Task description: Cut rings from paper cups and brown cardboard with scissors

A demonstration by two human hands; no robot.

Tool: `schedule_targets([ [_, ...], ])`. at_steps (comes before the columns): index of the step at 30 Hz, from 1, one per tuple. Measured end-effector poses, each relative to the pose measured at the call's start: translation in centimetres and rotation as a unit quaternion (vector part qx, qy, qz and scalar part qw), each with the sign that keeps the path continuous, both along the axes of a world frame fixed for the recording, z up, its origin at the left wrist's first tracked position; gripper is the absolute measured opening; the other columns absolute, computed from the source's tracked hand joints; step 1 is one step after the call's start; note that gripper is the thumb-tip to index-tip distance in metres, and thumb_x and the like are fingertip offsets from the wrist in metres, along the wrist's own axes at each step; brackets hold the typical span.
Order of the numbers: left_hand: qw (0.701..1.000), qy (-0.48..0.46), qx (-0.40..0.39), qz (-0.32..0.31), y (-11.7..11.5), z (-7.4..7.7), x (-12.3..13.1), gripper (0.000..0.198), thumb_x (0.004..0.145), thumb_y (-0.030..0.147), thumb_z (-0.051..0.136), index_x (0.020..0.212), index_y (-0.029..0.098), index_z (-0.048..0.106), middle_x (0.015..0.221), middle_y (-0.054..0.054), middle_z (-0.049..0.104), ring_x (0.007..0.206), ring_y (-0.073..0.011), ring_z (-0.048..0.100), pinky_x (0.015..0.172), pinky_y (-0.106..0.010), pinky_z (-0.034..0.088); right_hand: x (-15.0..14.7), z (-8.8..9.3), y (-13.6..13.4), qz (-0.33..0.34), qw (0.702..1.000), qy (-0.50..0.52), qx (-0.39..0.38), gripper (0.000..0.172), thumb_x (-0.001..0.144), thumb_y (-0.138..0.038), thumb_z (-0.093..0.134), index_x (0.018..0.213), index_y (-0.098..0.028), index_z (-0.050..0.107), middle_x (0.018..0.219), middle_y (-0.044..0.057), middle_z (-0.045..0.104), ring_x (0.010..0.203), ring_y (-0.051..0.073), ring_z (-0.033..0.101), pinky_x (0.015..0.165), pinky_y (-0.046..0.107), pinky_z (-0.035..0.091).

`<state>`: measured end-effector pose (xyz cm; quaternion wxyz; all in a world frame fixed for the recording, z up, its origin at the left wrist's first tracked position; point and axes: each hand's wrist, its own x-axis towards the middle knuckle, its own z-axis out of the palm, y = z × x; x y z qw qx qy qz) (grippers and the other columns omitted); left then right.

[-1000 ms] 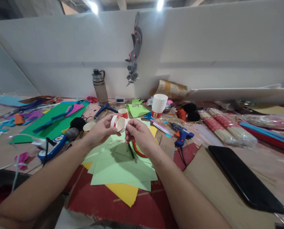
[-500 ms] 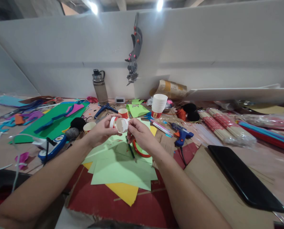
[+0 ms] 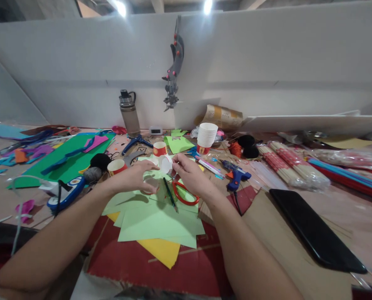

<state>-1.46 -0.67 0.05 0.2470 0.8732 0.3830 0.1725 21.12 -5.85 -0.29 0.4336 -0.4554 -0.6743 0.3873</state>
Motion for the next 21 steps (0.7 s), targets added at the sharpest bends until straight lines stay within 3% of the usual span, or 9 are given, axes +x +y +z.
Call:
schedule_targets([
  [2, 0.995, -0.081, -0.057, 0.012, -0.5, 1.2, 0.2, 0.054, 0.076, 0.058, 0.063, 0.116, 0.022, 0.064, 0.119, -0.01, 0.063, 0.102, -0.0249, 0.06, 0.089, -0.038, 0.046, -0.3, 0.5, -0.4, 0.017, 0.999, -0.045, 0.018, 0.018, 0.093, -0.035, 0.044, 0.087, -0.021, 0.053, 0.08, -0.001, 0.055, 0.072, 0.014, 0.052, 0.068, 0.027, 0.043],
  [4, 0.974, -0.188, -0.123, -0.008, -1.0, 2.0, 0.6, 0.051, 0.087, 0.055, 0.051, 0.123, 0.02, 0.06, 0.119, -0.01, 0.063, 0.099, -0.021, 0.061, 0.085, -0.034, 0.049, -0.7, 1.1, -0.9, 0.025, 0.995, -0.09, 0.032, 0.018, 0.094, -0.033, 0.042, 0.088, -0.02, 0.053, 0.08, 0.0, 0.054, 0.074, 0.014, 0.051, 0.069, 0.027, 0.042],
  [9, 0.914, -0.321, -0.249, -0.008, -1.4, 1.2, 1.6, 0.041, 0.078, 0.05, 0.067, 0.1, 0.015, 0.068, 0.088, -0.006, 0.068, 0.072, -0.0151, 0.064, 0.064, -0.029, 0.053, -1.5, 1.8, -1.4, 0.001, 0.985, -0.154, 0.08, 0.015, 0.094, -0.029, 0.042, 0.087, -0.019, 0.051, 0.085, 0.001, 0.055, 0.078, 0.015, 0.05, 0.072, 0.027, 0.04],
  [13, 0.864, -0.429, -0.263, 0.022, -0.5, 0.4, 1.4, 0.035, 0.071, 0.043, 0.076, 0.089, 0.014, 0.065, 0.088, -0.005, 0.069, 0.076, -0.0166, 0.067, 0.066, -0.03, 0.057, -1.1, 1.6, -1.5, -0.071, 0.965, -0.24, 0.077, 0.017, 0.093, -0.024, 0.043, 0.107, -0.017, 0.051, 0.098, 0.006, 0.059, 0.087, 0.017, 0.055, 0.076, 0.028, 0.042],
  [15, 0.845, -0.472, -0.248, 0.029, -0.1, 0.5, 1.1, 0.033, 0.072, 0.04, 0.076, 0.089, 0.015, 0.064, 0.091, -0.006, 0.07, 0.082, -0.0183, 0.068, 0.071, -0.032, 0.058, -0.9, 1.4, -1.8, -0.081, 0.919, -0.384, 0.024, 0.026, 0.09, -0.022, 0.049, 0.115, -0.014, 0.054, 0.108, 0.012, 0.059, 0.099, 0.023, 0.057, 0.083, 0.034, 0.042],
  [18, 0.826, -0.517, -0.224, 0.03, 0.3, 0.7, 0.8, 0.031, 0.073, 0.036, 0.076, 0.091, 0.015, 0.062, 0.093, -0.007, 0.071, 0.087, -0.02, 0.069, 0.076, -0.034, 0.057, -1.4, 0.9, -2.5, -0.065, 0.799, -0.593, -0.074, 0.036, 0.088, -0.026, 0.052, 0.121, -0.013, 0.058, 0.113, 0.019, 0.058, 0.101, 0.035, 0.059, 0.084, 0.047, 0.041],
  [20, 0.813, -0.54, -0.216, 0.033, 0.4, 0.9, 0.6, 0.031, 0.074, 0.035, 0.076, 0.091, 0.015, 0.061, 0.093, -0.007, 0.071, 0.09, -0.0216, 0.069, 0.079, -0.036, 0.057, -2.0, 0.4, -2.7, -0.079, 0.756, -0.646, -0.071, 0.042, 0.088, -0.018, 0.047, 0.129, -0.014, 0.054, 0.112, 0.021, 0.059, 0.1, 0.036, 0.06, 0.083, 0.048, 0.04],
  [21, 0.807, -0.55, -0.213, 0.033, 0.5, 0.9, 0.6, 0.03, 0.074, 0.034, 0.077, 0.091, 0.015, 0.06, 0.092, -0.007, 0.071, 0.091, -0.0222, 0.069, 0.081, -0.038, 0.056, -2.4, 0.2, -2.6, -0.094, 0.75, -0.651, -0.067, 0.046, 0.086, -0.013, 0.046, 0.132, -0.014, 0.051, 0.11, 0.021, 0.06, 0.099, 0.035, 0.061, 0.081, 0.046, 0.041],
])
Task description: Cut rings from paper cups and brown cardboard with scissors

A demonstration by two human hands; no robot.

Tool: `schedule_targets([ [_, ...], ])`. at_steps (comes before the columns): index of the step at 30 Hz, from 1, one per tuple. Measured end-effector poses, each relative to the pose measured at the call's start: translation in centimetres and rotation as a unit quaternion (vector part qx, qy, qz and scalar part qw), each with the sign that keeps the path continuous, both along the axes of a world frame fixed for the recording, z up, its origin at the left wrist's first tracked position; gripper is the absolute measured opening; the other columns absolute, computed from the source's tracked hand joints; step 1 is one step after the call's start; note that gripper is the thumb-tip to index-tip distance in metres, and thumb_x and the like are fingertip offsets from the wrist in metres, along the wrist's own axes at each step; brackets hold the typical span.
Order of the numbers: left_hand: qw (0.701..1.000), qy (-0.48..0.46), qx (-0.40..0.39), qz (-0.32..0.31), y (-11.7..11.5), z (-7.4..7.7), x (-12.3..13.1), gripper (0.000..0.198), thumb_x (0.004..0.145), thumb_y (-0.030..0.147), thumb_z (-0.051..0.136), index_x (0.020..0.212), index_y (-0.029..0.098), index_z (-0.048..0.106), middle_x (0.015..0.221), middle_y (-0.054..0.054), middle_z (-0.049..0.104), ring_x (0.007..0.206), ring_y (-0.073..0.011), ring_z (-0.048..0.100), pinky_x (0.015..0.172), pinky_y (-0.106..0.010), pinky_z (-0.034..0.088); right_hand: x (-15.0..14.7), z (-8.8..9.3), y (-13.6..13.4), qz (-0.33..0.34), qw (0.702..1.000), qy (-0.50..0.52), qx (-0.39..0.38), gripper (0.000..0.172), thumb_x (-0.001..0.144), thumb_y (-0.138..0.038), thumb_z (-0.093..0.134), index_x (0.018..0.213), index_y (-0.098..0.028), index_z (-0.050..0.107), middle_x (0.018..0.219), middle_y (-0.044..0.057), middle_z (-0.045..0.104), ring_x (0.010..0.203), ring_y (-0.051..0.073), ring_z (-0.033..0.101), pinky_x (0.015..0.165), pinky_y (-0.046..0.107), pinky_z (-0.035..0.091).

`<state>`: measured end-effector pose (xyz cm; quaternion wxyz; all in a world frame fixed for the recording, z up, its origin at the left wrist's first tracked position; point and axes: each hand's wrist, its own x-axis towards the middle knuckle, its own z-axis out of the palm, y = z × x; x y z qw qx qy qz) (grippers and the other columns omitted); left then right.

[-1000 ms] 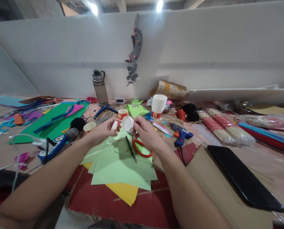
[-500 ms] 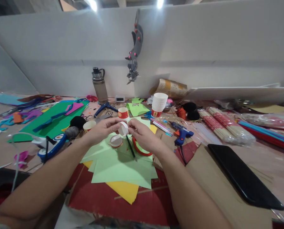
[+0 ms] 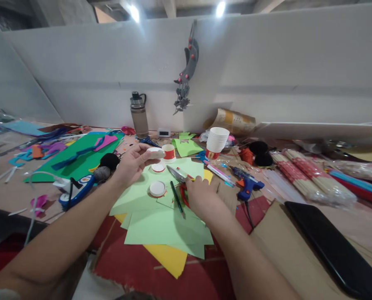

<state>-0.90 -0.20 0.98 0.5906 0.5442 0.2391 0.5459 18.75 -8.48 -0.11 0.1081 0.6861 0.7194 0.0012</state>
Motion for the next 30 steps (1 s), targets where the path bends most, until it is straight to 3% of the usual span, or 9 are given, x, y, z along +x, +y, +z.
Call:
schedule_targets([
  [3, 0.999, -0.03, 0.013, -0.002, 0.1, 0.2, -0.2, 0.028, 0.074, 0.03, 0.077, 0.088, 0.016, 0.057, 0.098, -0.007, 0.07, 0.093, -0.0211, 0.069, 0.086, -0.04, 0.055, -0.5, -0.2, 0.5, -0.046, 0.998, 0.042, 0.026, 0.053, 0.08, -0.01, 0.051, 0.133, -0.013, 0.048, 0.101, 0.019, 0.064, 0.095, 0.032, 0.063, 0.075, 0.038, 0.042],
  [7, 0.998, -0.041, 0.044, 0.012, 0.3, 0.6, -0.6, 0.026, 0.076, 0.028, 0.075, 0.085, 0.017, 0.053, 0.121, -0.009, 0.065, 0.097, -0.0174, 0.067, 0.091, -0.036, 0.052, 0.2, 0.5, 1.0, -0.064, 0.971, 0.212, 0.089, 0.046, 0.081, -0.016, 0.052, 0.127, -0.017, 0.052, 0.096, 0.015, 0.067, 0.085, 0.027, 0.064, 0.067, 0.032, 0.043],
  [10, 0.997, -0.048, 0.059, 0.027, 0.5, 0.7, -0.9, 0.027, 0.077, 0.029, 0.074, 0.085, 0.018, 0.05, 0.123, -0.008, 0.064, 0.103, -0.018, 0.065, 0.092, -0.035, 0.052, 0.9, 0.8, 0.6, -0.008, 0.9, 0.414, 0.135, 0.046, 0.086, -0.021, 0.047, 0.132, -0.02, 0.048, 0.088, 0.007, 0.065, 0.075, 0.019, 0.062, 0.062, 0.028, 0.045],
  [12, 0.996, -0.058, 0.064, 0.028, 0.7, 0.6, -1.1, 0.028, 0.077, 0.03, 0.074, 0.085, 0.019, 0.049, 0.121, -0.007, 0.064, 0.102, -0.0177, 0.065, 0.092, -0.036, 0.052, 0.9, 0.8, 0.2, 0.035, 0.843, 0.525, 0.111, 0.051, 0.087, -0.026, 0.045, 0.138, -0.021, 0.04, 0.086, 0.004, 0.063, 0.069, 0.016, 0.06, 0.059, 0.026, 0.046],
  [14, 0.995, -0.067, 0.068, 0.027, 1.0, 0.4, -1.3, 0.027, 0.079, 0.03, 0.072, 0.086, 0.02, 0.049, 0.12, -0.006, 0.064, 0.099, -0.0163, 0.066, 0.093, -0.037, 0.051, 0.7, 0.7, -0.2, 0.075, 0.816, 0.568, 0.083, 0.055, 0.086, -0.027, 0.048, 0.14, -0.021, 0.037, 0.091, 0.004, 0.063, 0.067, 0.014, 0.059, 0.058, 0.025, 0.048],
  [17, 0.994, -0.071, 0.083, 0.024, 1.3, 0.2, -1.5, 0.024, 0.081, 0.031, 0.07, 0.088, 0.02, 0.049, 0.122, -0.006, 0.063, 0.103, -0.0165, 0.064, 0.094, -0.036, 0.05, 0.0, 0.9, -0.7, 0.104, 0.824, 0.555, 0.048, 0.048, 0.086, -0.031, 0.05, 0.134, -0.021, 0.046, 0.086, 0.002, 0.062, 0.063, 0.013, 0.057, 0.057, 0.024, 0.048],
  [22, 0.992, -0.046, 0.111, 0.029, 1.2, 0.4, -1.9, 0.023, 0.084, 0.031, 0.067, 0.088, 0.02, 0.047, 0.126, -0.007, 0.061, 0.1, -0.0166, 0.064, 0.092, -0.037, 0.049, -0.9, 2.1, -1.2, 0.053, 0.819, 0.572, 0.002, 0.038, 0.088, -0.047, 0.049, 0.112, -0.02, 0.059, 0.062, -0.004, 0.053, 0.044, 0.011, 0.051, 0.043, 0.021, 0.043],
  [30, 0.993, -0.027, 0.118, -0.017, 0.1, 1.0, -1.6, 0.022, 0.085, 0.031, 0.065, 0.088, 0.02, 0.046, 0.125, -0.009, 0.062, 0.106, -0.0196, 0.062, 0.091, -0.036, 0.048, -1.7, 3.0, -2.2, 0.02, 0.803, 0.594, -0.033, 0.027, 0.087, -0.043, 0.049, 0.096, -0.02, 0.061, 0.052, -0.008, 0.042, 0.037, 0.009, 0.045, 0.037, 0.019, 0.037],
])
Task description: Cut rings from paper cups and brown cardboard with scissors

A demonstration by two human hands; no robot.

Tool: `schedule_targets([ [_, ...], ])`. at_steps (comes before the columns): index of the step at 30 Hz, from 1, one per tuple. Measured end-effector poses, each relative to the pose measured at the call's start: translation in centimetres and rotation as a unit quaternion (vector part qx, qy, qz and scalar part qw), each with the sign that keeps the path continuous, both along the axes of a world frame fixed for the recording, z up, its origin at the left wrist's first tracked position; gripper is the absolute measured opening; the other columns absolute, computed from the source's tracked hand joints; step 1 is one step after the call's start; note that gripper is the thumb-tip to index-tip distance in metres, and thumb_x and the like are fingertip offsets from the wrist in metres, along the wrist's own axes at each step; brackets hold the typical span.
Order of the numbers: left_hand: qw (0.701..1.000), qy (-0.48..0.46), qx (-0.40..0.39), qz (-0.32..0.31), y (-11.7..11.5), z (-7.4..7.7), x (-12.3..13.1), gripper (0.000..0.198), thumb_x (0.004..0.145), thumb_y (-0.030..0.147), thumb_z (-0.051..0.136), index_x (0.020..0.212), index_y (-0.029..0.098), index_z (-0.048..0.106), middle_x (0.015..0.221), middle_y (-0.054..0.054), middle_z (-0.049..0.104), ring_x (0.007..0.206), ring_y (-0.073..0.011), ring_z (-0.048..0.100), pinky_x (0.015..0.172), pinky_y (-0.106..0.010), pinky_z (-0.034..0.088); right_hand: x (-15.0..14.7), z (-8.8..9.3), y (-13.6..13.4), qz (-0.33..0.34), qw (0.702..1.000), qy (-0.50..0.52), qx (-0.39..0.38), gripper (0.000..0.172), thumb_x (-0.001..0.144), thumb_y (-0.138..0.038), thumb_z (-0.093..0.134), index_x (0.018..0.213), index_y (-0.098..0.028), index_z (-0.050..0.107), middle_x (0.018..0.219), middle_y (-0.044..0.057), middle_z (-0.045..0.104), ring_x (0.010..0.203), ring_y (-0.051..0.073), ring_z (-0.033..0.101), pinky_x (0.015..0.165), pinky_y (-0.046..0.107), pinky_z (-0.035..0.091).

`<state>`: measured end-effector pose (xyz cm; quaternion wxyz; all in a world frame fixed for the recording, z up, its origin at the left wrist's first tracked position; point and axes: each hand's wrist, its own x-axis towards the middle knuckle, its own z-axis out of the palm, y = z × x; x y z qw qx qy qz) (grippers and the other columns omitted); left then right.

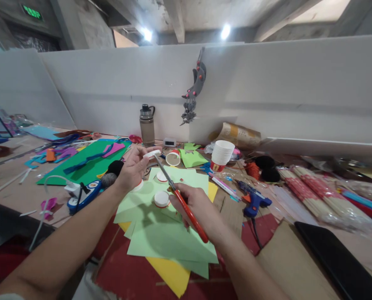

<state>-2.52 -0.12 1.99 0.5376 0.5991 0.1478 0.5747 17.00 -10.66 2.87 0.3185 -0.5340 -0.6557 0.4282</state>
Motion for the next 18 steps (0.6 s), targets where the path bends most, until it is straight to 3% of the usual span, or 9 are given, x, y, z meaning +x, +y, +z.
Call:
schedule_targets([
  [18, 1.0, 0.013, 0.013, 0.016, 0.53, -0.46, -0.01, 0.024, 0.085, 0.033, 0.065, 0.088, 0.02, 0.046, 0.126, -0.01, 0.062, 0.095, -0.0164, 0.063, 0.095, -0.039, 0.046, -0.12, 0.87, -0.63, -0.019, 1.0, -0.004, -0.02, 0.023, 0.086, -0.041, 0.048, 0.088, -0.021, 0.059, 0.051, -0.008, 0.042, 0.034, 0.007, 0.042, 0.033, 0.016, 0.03],
])
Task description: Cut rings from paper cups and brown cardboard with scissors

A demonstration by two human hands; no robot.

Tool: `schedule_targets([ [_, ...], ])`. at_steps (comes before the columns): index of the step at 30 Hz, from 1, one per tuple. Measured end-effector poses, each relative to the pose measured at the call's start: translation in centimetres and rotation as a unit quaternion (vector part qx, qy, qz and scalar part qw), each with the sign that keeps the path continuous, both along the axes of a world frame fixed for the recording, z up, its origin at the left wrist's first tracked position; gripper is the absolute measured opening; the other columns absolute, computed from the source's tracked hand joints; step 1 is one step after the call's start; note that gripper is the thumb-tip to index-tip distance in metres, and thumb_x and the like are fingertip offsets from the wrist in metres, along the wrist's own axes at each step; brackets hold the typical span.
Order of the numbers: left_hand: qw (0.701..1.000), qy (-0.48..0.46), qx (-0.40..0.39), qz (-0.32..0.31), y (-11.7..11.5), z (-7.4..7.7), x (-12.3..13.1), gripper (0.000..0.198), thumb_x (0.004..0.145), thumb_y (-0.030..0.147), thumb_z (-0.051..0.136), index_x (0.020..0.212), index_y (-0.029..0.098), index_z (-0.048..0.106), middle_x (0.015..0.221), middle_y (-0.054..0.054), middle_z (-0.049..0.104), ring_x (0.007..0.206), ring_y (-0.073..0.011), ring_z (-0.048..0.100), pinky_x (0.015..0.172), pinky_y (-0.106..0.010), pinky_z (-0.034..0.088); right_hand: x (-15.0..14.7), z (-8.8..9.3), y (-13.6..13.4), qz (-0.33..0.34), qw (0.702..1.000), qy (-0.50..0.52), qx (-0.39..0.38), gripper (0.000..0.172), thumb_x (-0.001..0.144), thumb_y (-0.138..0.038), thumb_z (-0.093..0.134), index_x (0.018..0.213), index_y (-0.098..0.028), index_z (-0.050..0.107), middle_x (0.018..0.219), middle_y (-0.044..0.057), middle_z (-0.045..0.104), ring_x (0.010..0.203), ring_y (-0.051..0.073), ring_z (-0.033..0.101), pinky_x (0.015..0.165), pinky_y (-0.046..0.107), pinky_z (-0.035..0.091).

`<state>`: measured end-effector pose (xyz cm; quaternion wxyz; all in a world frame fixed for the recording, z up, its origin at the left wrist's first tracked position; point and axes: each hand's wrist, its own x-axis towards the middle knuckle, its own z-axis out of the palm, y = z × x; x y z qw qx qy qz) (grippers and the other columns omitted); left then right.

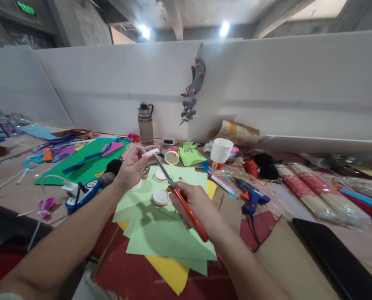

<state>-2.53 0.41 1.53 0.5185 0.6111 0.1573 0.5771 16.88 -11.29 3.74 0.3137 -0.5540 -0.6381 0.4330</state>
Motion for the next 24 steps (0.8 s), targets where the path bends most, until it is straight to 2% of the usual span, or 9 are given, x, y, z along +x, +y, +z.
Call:
schedule_targets([
  [5, 1.0, -0.01, -0.006, -0.011, -0.1, 0.1, 0.1, 0.024, 0.084, 0.032, 0.066, 0.088, 0.02, 0.047, 0.125, -0.01, 0.062, 0.103, -0.0195, 0.063, 0.093, -0.039, 0.047, -0.1, 0.4, -0.2, -0.012, 1.0, -0.022, -0.005, 0.018, 0.086, -0.037, 0.049, 0.084, -0.022, 0.057, 0.047, -0.008, 0.04, 0.035, 0.007, 0.041, 0.033, 0.015, 0.031],
  [12, 0.999, -0.027, -0.023, -0.02, -0.2, 0.3, 0.1, 0.026, 0.081, 0.032, 0.069, 0.086, 0.02, 0.047, 0.124, -0.01, 0.064, 0.113, -0.0222, 0.061, 0.1, -0.042, 0.044, 0.4, 0.4, 0.7, 0.044, 0.998, -0.008, -0.04, 0.019, 0.083, -0.039, 0.053, 0.089, -0.021, 0.058, 0.047, -0.008, 0.043, 0.035, 0.009, 0.046, 0.034, 0.018, 0.036],
  [19, 0.999, -0.03, -0.026, -0.035, -0.2, 0.2, 0.1, 0.025, 0.082, 0.031, 0.069, 0.087, 0.02, 0.047, 0.124, -0.01, 0.064, 0.114, -0.0229, 0.061, 0.094, -0.039, 0.047, -0.2, 0.4, -0.2, -0.004, 1.0, -0.003, -0.015, 0.02, 0.085, -0.037, 0.048, 0.09, -0.022, 0.059, 0.046, -0.009, 0.039, 0.033, 0.007, 0.038, 0.033, 0.015, 0.03],
  [24, 0.999, -0.034, -0.026, -0.017, -0.1, 0.1, 0.1, 0.027, 0.08, 0.032, 0.071, 0.086, 0.019, 0.047, 0.125, -0.011, 0.063, 0.115, -0.0225, 0.06, 0.098, -0.039, 0.045, -0.6, 0.7, -0.5, -0.019, 1.0, -0.01, -0.017, 0.018, 0.084, -0.033, 0.047, 0.089, -0.023, 0.06, 0.045, -0.01, 0.04, 0.033, 0.007, 0.039, 0.032, 0.015, 0.03],
])
